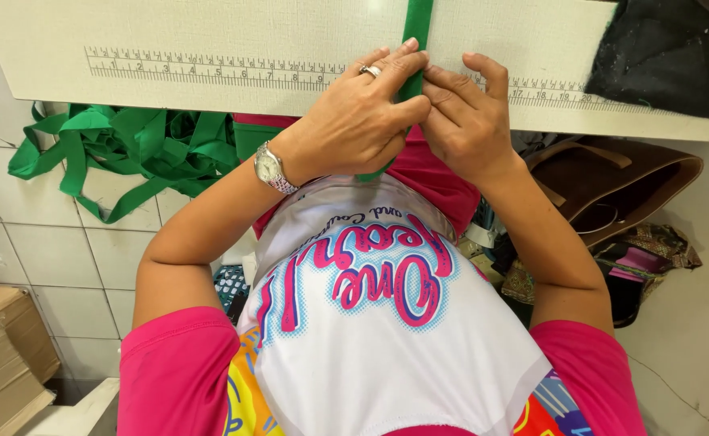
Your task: Measuring, folding, and sewing green fabric straps using an industrial sewing machine
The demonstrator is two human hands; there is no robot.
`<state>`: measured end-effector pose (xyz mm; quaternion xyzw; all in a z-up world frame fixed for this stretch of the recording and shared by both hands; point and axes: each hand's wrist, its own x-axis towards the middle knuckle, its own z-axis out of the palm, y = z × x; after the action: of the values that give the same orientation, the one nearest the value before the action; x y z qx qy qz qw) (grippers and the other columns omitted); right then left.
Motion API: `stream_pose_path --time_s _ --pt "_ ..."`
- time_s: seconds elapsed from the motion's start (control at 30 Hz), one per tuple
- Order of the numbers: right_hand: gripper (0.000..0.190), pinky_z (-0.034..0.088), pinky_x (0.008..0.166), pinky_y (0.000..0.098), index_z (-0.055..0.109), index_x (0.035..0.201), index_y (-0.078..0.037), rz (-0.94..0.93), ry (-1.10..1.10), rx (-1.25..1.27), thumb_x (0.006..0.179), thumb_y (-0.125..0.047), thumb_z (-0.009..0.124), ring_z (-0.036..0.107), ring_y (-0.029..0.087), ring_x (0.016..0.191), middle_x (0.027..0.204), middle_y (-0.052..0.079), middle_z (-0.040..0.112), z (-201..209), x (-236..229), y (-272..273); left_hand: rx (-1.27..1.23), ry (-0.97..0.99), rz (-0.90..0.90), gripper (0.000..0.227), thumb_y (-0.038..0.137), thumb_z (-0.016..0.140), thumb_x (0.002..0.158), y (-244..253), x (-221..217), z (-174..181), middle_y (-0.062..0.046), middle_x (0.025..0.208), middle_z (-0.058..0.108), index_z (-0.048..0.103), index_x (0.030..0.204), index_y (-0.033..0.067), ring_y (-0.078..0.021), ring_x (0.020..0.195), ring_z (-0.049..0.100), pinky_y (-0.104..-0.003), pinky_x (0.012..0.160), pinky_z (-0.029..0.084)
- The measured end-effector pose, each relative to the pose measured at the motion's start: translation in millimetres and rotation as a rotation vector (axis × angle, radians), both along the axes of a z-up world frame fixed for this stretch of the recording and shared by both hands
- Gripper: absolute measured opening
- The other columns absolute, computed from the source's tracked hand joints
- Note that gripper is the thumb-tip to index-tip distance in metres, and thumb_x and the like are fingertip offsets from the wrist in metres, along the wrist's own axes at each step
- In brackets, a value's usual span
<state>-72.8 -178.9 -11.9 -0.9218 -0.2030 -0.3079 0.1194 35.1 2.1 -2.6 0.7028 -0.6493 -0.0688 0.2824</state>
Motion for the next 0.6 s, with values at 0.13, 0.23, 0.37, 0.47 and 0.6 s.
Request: stream_pose_path --time_s 0.13,0.23,0.37,0.47,0.6 --pt "0.03 0.038 0.111 0.0424 0.071 0.084 -0.005 -0.006 0.037 0.01 0.111 -0.003 0.058 0.079 0.023 0.1 0.097 0.006 0.082 -2.1 6.1 -8.3 -0.008 0.007 0.019 0.015 0.013 0.052 0.095 -5.4 7.2 0.9 -0.032 0.142 0.051 0.059 0.106 0.0039 -0.0494 0.136 0.053 -0.056 0.111 0.042" --pt "0.028 0.036 0.114 0.0432 0.078 0.089 -0.001 -0.001 0.032 0.032 0.112 -0.005 0.062 0.077 0.025 0.098 0.095 0.006 0.082 -4.8 13.6 -14.6 -0.037 0.002 0.038 0.015 0.01 0.049 0.099 -10.1 14.2 1.3 -0.031 0.14 0.052 0.059 0.107 0.003 -0.0484 0.135 0.055 -0.055 0.109 0.043" --pt "0.033 0.036 0.112 0.0446 0.077 0.088 0.001 -0.005 0.039 0.038 0.114 -0.007 0.058 0.072 0.026 0.099 0.095 0.007 0.082 -5.9 25.1 -23.1 -0.046 -0.046 0.051 0.018 0.012 0.052 0.095 -16.5 26.0 -1.3 -0.03 0.142 0.051 0.058 0.109 0.0037 -0.0478 0.135 0.054 -0.054 0.105 0.043" --pt "0.034 0.035 0.111 0.0457 0.076 0.089 0.002 0.001 0.057 0.036 0.115 -0.009 0.057 0.07 0.027 0.1 0.098 0.006 0.082 -6.9 34.1 -29.9 -0.058 -0.078 0.071 0.021 0.012 0.052 0.093 -22.1 35.2 0.3 -0.029 0.139 0.053 0.058 0.11 0.0025 -0.0469 0.129 0.059 -0.052 0.101 0.044" --pt "0.032 0.037 0.095 0.0447 0.069 0.088 0.001 -0.01 0.079 0.001 0.115 -0.009 0.056 0.067 0.027 0.1 0.099 0.004 0.079 2.2 48.8 -34.8 -0.096 -0.144 0.104 0.013 0.013 0.051 0.096 -28.1 49.2 4.1 -0.024 0.13 0.055 0.05 0.107 0.006 -0.0362 0.076 0.062 -0.047 0.077 0.042"
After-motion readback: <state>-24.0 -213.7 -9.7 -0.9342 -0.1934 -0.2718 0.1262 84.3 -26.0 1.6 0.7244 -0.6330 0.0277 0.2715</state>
